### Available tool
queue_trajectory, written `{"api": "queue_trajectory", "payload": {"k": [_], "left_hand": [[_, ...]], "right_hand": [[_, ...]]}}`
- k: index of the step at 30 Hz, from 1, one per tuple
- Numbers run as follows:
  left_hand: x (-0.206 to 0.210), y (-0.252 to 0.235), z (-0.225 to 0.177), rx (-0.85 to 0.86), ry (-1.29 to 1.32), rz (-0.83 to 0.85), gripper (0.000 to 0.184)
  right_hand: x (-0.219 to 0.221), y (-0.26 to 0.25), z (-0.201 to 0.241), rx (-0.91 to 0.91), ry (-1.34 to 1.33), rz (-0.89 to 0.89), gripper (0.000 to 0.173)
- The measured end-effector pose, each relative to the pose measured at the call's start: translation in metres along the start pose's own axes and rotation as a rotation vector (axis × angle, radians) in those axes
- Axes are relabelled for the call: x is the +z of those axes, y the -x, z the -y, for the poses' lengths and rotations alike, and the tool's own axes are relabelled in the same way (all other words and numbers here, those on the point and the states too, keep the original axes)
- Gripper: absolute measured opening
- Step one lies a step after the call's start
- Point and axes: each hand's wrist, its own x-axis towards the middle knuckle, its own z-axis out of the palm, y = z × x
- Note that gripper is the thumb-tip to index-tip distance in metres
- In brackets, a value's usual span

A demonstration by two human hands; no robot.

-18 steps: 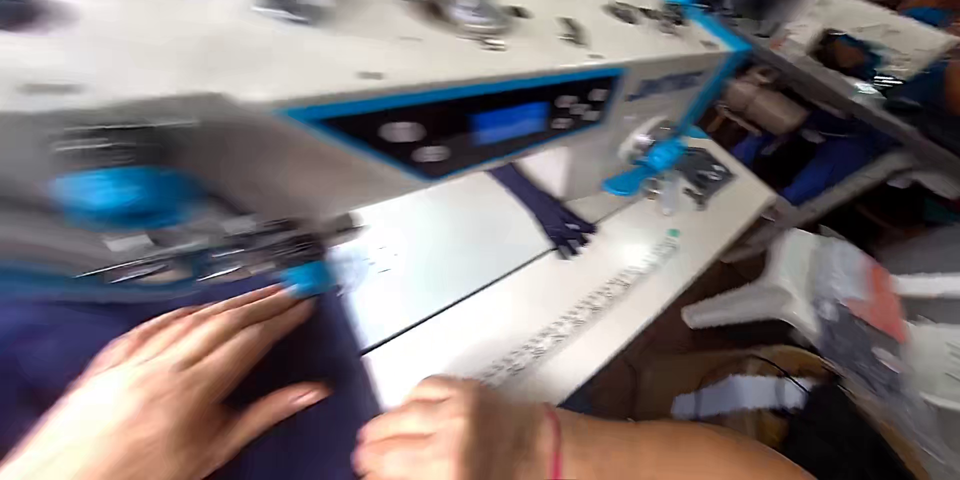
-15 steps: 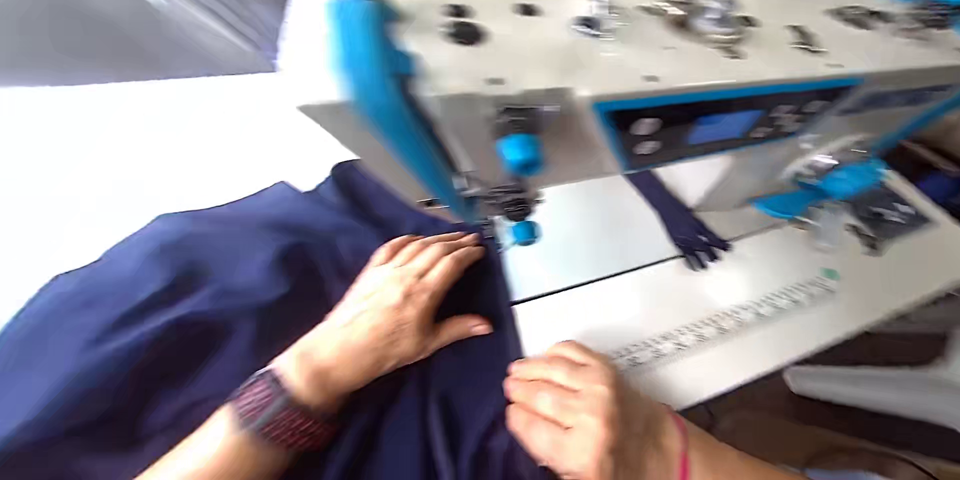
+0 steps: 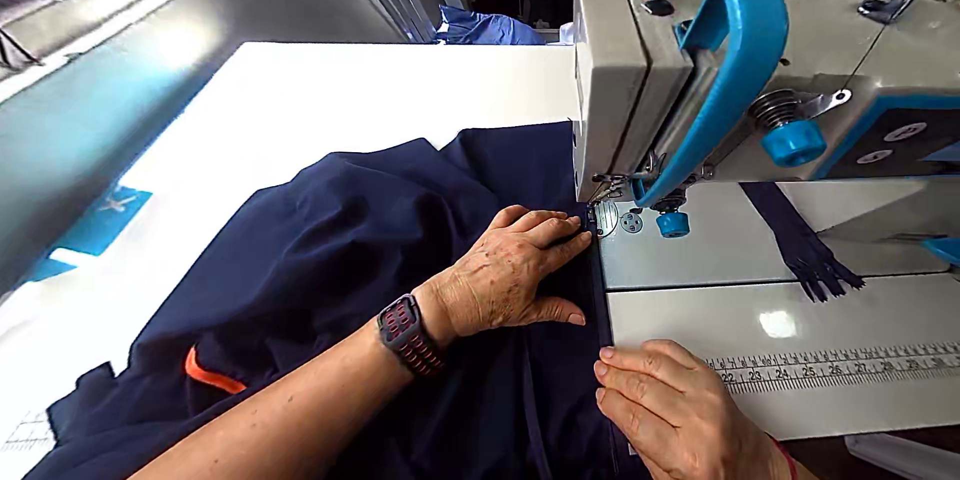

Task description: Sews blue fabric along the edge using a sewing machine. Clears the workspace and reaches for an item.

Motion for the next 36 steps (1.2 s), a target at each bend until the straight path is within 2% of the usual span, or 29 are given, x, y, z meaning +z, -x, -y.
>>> {"api": "queue_trajectory", "payload": {"k": [7,15,31,36], "left_hand": [[0.002,0.002,0.006,-0.021,0.086,-0.03,0.077],[0.004,-0.003,-0.006,-0.031,-0.039,-0.024,0.084],[0.006,-0.007,-0.005,-0.014,-0.027,-0.082,0.075],[0.005,-0.005,-0.003,-0.01,-0.018,-0.069,0.073]], "right_hand": [[0.002,-0.001,0.0,-0.015,0.024,-0.024,0.022],[0.001,0.001,0.0,0.0,0.025,-0.055,0.021],[-0.001,0.0,-0.002,0.013,-0.007,-0.034,0.022],[-0.01,-0.004,-0.007,0.003,-0.02,0.032,0.022]]}}
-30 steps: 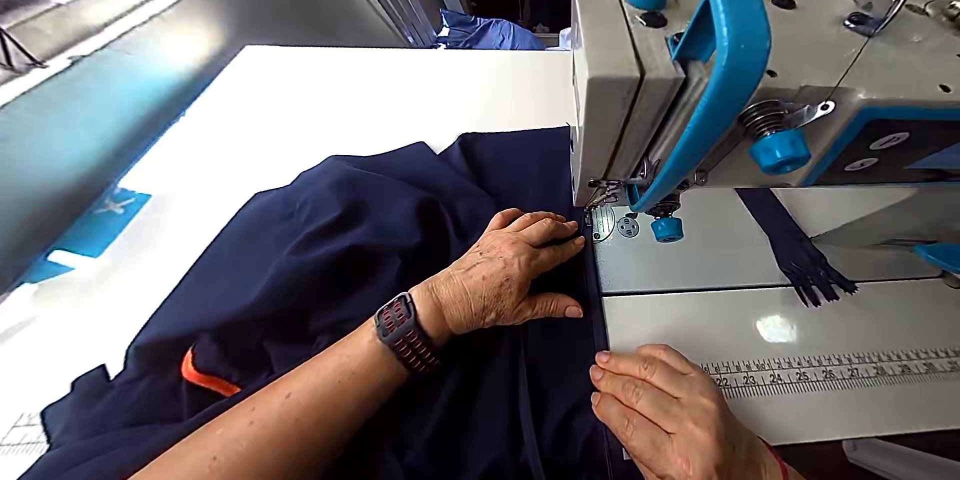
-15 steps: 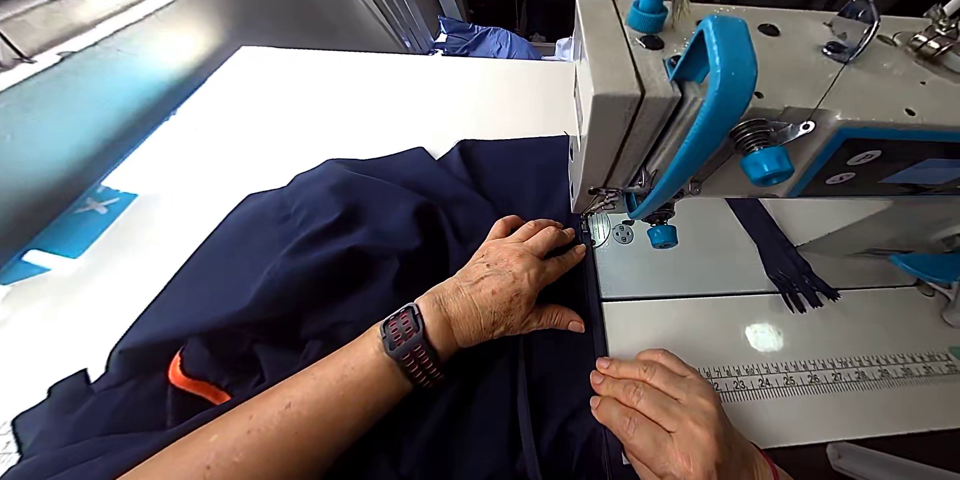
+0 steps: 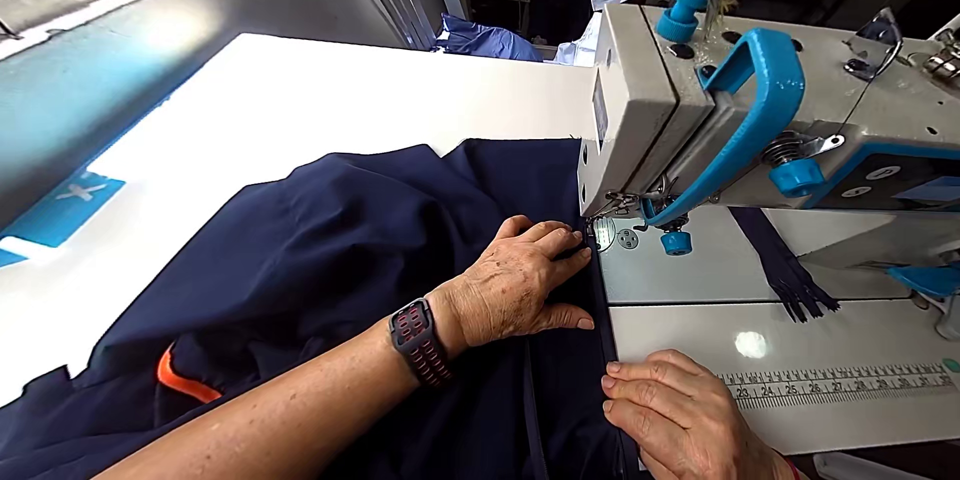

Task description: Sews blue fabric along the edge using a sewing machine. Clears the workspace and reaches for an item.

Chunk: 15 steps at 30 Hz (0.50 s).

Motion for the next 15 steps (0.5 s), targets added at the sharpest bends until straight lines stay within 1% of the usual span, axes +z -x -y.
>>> {"api": "queue_trajectory", "payload": {"k": [5,9,13,15], "left_hand": [[0.001,-0.004,-0.001,-0.003,0.019,0.006,0.071],[0.0,-0.002,-0.002,-0.008,0.011,0.011,0.071],[0.001,0.003,0.0,0.024,-0.031,-0.017,0.076],[-0.002,0.009,0.003,0.018,-0.052,-0.003,0.079]], "right_hand": [[-0.016,-0.003,-0.01,-0.022,-0.008,0.082,0.023],[-0.017,-0.008,-0.008,-0.041,0.005,0.129,0.023],[-0.014,-0.008,-0.003,-0.03,0.037,0.111,0.022],[-0.012,-0.006,-0.002,-0.021,0.032,0.093,0.023]]}}
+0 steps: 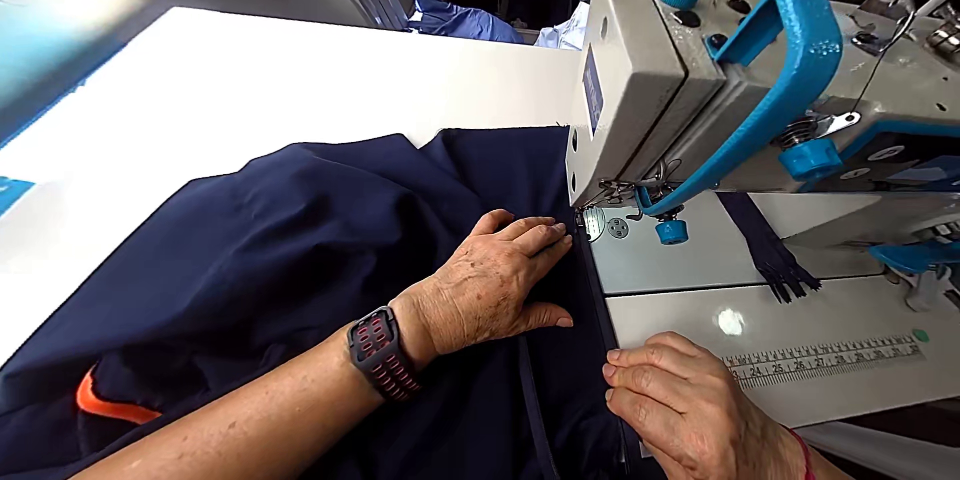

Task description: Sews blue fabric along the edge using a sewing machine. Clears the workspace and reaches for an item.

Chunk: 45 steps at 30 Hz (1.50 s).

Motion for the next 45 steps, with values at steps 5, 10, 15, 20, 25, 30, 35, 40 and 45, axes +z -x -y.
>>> {"api": "queue_trajectory", "payload": {"k": [5,10,15,20,25,30,35,40,45], "left_hand": [[0.001,-0.002,0.001,0.036,0.027,-0.026,0.064],[0.002,-0.007,-0.001,0.044,0.074,-0.021,0.067],[0.004,-0.012,-0.005,0.026,0.013,0.006,0.089],[0.006,-0.006,-0.006,0.022,0.049,-0.001,0.085],[0.004,-0.007,-0.007,0.011,0.029,-0.01,0.08],[0.005,-0.008,-0.012,-0.007,0.002,0.004,0.082],[0.004,-0.007,-0.01,-0.004,0.017,0.008,0.078],[0.006,-0.009,-0.009,0.005,0.026,0.004,0.075],[0.005,-0.012,-0.004,0.014,0.059,0.021,0.071]], "right_hand": [[0.004,0.001,0.002,0.015,-0.005,-0.032,0.022],[0.007,0.001,0.002,0.014,-0.015,-0.046,0.023],[0.006,0.002,0.002,0.022,-0.022,-0.035,0.022],[0.007,0.004,0.002,0.031,-0.02,-0.036,0.021],[0.008,0.003,0.002,0.028,-0.03,-0.047,0.021],[0.0,0.004,0.003,0.06,-0.066,-0.071,0.021],[0.005,0.005,0.002,0.051,-0.029,-0.025,0.022],[0.001,0.002,0.0,0.037,-0.025,0.004,0.023],[0.002,-0.001,-0.006,0.029,-0.05,0.007,0.023]]}}
